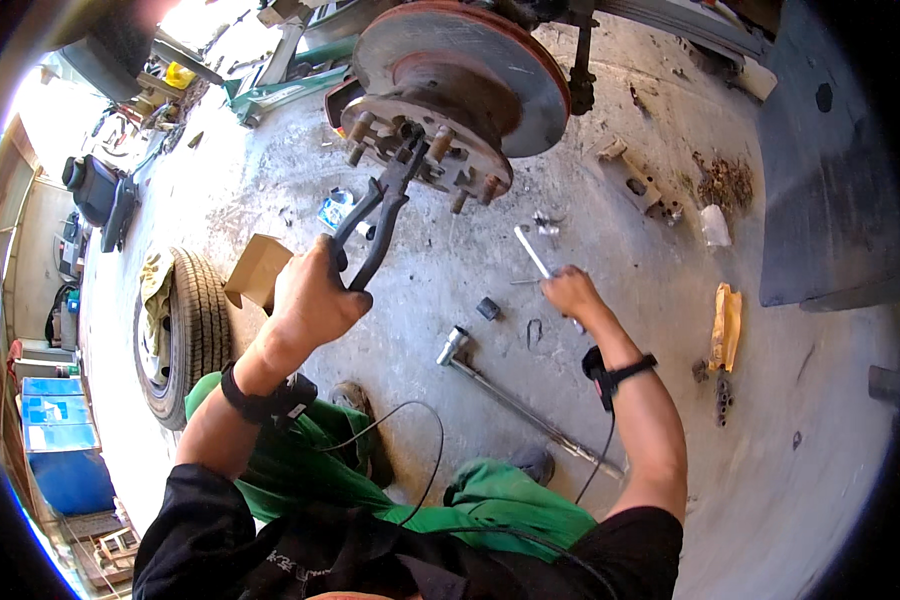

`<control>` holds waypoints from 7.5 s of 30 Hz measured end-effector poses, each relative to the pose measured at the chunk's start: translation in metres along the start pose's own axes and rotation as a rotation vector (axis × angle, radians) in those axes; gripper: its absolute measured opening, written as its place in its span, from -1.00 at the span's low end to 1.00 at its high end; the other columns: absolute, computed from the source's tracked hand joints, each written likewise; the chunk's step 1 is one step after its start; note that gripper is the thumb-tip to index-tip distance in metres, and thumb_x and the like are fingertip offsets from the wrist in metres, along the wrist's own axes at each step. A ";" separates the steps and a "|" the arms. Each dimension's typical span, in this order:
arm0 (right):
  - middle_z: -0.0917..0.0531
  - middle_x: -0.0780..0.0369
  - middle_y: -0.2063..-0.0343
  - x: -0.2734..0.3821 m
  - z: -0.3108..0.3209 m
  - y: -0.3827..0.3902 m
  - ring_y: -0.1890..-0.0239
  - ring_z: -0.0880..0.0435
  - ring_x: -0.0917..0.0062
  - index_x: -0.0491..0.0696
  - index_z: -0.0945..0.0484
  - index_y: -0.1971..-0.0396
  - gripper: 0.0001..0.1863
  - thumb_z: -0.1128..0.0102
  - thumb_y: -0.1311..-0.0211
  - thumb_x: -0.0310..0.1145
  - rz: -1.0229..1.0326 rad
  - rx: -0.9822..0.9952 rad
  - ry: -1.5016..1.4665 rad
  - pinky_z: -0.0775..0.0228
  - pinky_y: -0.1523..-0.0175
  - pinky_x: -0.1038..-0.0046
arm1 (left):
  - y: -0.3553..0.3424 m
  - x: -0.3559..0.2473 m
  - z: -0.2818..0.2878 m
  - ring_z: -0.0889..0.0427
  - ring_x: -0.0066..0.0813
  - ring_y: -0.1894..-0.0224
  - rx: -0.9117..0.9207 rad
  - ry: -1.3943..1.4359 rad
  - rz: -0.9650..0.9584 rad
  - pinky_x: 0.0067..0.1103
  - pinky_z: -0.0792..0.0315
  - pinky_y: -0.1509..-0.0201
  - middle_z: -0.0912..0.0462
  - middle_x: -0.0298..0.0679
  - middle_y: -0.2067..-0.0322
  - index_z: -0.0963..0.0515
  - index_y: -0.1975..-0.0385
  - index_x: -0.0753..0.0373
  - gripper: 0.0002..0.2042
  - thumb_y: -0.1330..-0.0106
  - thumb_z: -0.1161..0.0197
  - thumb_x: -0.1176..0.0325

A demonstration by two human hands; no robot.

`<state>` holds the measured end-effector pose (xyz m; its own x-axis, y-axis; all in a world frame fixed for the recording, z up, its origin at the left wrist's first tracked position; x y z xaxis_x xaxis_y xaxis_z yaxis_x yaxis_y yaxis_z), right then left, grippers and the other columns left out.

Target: The person uses pliers to manipulate a metal component on a wheel hub assembly, then uses a long metal bar to apply leverage behind the component.

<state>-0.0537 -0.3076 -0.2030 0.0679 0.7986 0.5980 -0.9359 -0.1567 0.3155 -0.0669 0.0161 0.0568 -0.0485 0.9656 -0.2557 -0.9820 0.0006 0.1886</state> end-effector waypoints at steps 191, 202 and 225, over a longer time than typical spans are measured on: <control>-0.64 0.16 0.03 0.238 0.007 0.037 -0.06 -0.60 0.33 -0.06 -0.49 -0.11 -0.60 -0.04 -0.41 -0.15 0.102 0.645 -1.960 -0.34 -0.27 0.07 | -0.049 0.001 -0.043 -0.56 -0.51 0.39 0.288 0.786 -0.192 -0.49 -0.49 0.31 -0.64 -0.21 0.44 -0.56 0.24 0.37 -0.78 -0.35 -0.28 0.31; -0.66 0.10 0.16 0.239 -0.006 0.029 0.11 -0.65 0.23 -0.12 -0.51 0.00 -0.55 -0.05 -0.34 -0.06 -0.012 0.636 -1.900 -0.45 -0.07 0.05 | -0.058 -0.004 -0.021 -0.64 -0.44 0.38 0.117 0.525 -0.332 -0.46 -0.51 0.24 -0.68 -0.08 0.44 -0.62 0.31 0.36 -0.77 -0.22 -0.34 0.30; -0.42 0.31 0.50 0.235 0.036 0.060 0.54 -0.38 0.54 -0.12 -0.41 0.23 -0.59 -0.06 0.19 -0.31 -0.171 0.816 -1.858 -0.29 0.31 0.31 | -0.069 -0.058 -0.080 -0.60 -0.26 -0.07 1.135 1.782 -0.071 -0.40 -0.41 -0.23 -0.65 -0.12 0.01 -0.50 -0.11 0.41 -0.63 -0.35 -0.19 0.39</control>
<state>-0.0812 -0.1497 -0.0173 0.8163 -0.5234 0.2442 -0.5772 -0.7545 0.3124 -0.0113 -0.0605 -0.0176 -0.7789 -0.2712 -0.5655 -0.5094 0.7995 0.3182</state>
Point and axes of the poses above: each hand's wrist, its own y-axis away from the middle knuckle, its own z-axis out of the back of the hand, x = y × z, the point moved 5 cm from there along -y, towards the middle knuckle
